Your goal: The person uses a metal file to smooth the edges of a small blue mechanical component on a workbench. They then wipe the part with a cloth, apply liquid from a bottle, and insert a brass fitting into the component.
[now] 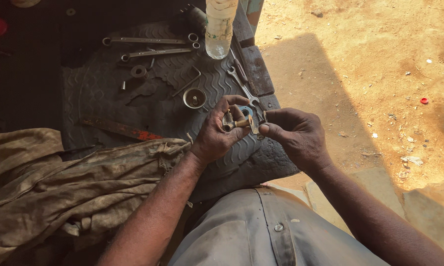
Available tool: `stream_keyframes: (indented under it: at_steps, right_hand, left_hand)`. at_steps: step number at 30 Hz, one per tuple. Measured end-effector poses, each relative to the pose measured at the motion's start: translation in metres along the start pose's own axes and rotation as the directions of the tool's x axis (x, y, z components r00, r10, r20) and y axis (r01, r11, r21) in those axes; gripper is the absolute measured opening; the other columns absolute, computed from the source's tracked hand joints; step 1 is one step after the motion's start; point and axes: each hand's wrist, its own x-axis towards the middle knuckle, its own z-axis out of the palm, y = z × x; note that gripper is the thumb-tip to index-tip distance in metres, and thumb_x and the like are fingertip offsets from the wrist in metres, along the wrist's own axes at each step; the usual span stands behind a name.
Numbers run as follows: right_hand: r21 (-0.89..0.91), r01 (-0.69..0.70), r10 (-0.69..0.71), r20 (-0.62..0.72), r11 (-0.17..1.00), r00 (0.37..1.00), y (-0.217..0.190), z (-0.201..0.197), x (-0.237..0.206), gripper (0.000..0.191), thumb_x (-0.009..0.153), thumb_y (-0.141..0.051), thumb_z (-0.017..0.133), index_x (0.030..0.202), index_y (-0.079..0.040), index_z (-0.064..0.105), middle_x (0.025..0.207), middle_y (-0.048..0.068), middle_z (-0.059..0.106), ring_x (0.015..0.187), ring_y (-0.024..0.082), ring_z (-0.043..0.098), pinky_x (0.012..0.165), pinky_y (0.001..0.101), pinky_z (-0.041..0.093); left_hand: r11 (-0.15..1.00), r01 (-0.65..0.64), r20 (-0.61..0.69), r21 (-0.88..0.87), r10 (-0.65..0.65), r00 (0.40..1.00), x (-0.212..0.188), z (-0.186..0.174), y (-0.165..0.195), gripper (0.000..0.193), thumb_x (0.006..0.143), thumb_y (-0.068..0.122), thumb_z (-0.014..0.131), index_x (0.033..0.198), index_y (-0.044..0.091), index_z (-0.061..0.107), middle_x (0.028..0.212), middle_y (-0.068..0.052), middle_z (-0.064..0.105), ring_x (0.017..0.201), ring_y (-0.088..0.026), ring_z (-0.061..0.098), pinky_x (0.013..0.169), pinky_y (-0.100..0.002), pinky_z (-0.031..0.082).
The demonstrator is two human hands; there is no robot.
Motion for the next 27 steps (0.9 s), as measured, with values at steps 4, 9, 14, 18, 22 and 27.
stream_keyframes:
  at_steps: [4, 9, 14, 18, 22, 27]
  right_hand:
    - [-0.008, -0.047, 0.046, -0.024, 0.999, 0.999, 0.002, 0.003, -0.001, 0.041, 0.083, -0.021, 0.084, 0.114, 0.003, 0.074, 0.096, 0.013, 0.08, 0.086, 0.016, 0.075, 0.078, 0.03, 0.062]
    - [0.088, -0.098, 0.099, -0.007, 0.991, 0.995, 0.005, 0.005, -0.001, 0.04, 0.085, -0.026, 0.081, 0.112, 0.004, 0.073, 0.093, 0.011, 0.078, 0.082, 0.015, 0.074, 0.075, 0.0301, 0.062]
    - [0.097, -0.241, 0.24, 0.02, 0.966, 0.971, 0.006, 0.005, -0.005, 0.039, 0.09, -0.03, 0.076, 0.106, 0.006, 0.074, 0.088, 0.015, 0.078, 0.076, 0.018, 0.075, 0.07, 0.032, 0.061]
    - [0.106, -0.247, 0.243, 0.044, 0.963, 0.969, 0.003, 0.005, -0.007, 0.039, 0.087, -0.028, 0.078, 0.108, 0.004, 0.074, 0.091, 0.012, 0.077, 0.08, 0.017, 0.074, 0.073, 0.0311, 0.061]
    - [0.018, -0.12, 0.119, 0.062, 0.993, 0.991, -0.002, 0.004, -0.012, 0.038, 0.086, -0.025, 0.08, 0.111, 0.002, 0.074, 0.097, 0.011, 0.078, 0.087, 0.015, 0.073, 0.077, 0.0296, 0.061]
    - [-0.225, 0.246, -0.231, 0.09, 0.943, 0.969, -0.009, 0.005, -0.019, 0.034, 0.09, -0.021, 0.079, 0.114, 0.0, 0.07, 0.102, 0.008, 0.079, 0.092, 0.012, 0.073, 0.081, 0.0281, 0.061]
  left_hand:
    - [0.999, -0.027, 0.005, 0.033, 0.027, 1.0, -0.001, 0.0, 0.001, 0.046, 0.093, 0.01, 0.079, 0.131, 0.009, 0.053, 0.094, 0.003, 0.06, 0.086, -0.004, 0.061, 0.074, -0.022, 0.055]
    - [0.991, -0.067, -0.025, 0.116, 0.07, 0.997, -0.003, 0.003, -0.001, 0.044, 0.094, 0.008, 0.08, 0.13, 0.011, 0.055, 0.094, 0.001, 0.059, 0.084, -0.005, 0.061, 0.071, -0.023, 0.055]
    - [0.927, -0.137, -0.002, 0.348, 0.147, 0.989, -0.003, 0.009, -0.004, 0.046, 0.09, -0.001, 0.073, 0.13, 0.014, 0.054, 0.084, 0.0, 0.061, 0.072, -0.008, 0.063, 0.061, -0.026, 0.053]
    - [0.909, -0.206, 0.014, 0.362, 0.216, 0.976, -0.006, 0.013, -0.003, 0.056, 0.085, -0.004, 0.071, 0.134, 0.013, 0.051, 0.087, -0.003, 0.06, 0.074, -0.012, 0.065, 0.065, -0.031, 0.054]
    - [0.921, -0.146, 0.007, 0.361, 0.154, 0.988, -0.007, 0.014, -0.002, 0.059, 0.083, -0.001, 0.071, 0.136, 0.013, 0.048, 0.09, -0.003, 0.059, 0.072, -0.012, 0.065, 0.063, -0.031, 0.055]
    - [0.994, -0.001, 0.042, 0.105, -0.003, 0.999, -0.006, 0.006, 0.002, 0.059, 0.079, 0.0, 0.069, 0.135, 0.012, 0.052, 0.094, -0.002, 0.057, 0.079, -0.011, 0.062, 0.064, -0.028, 0.056]
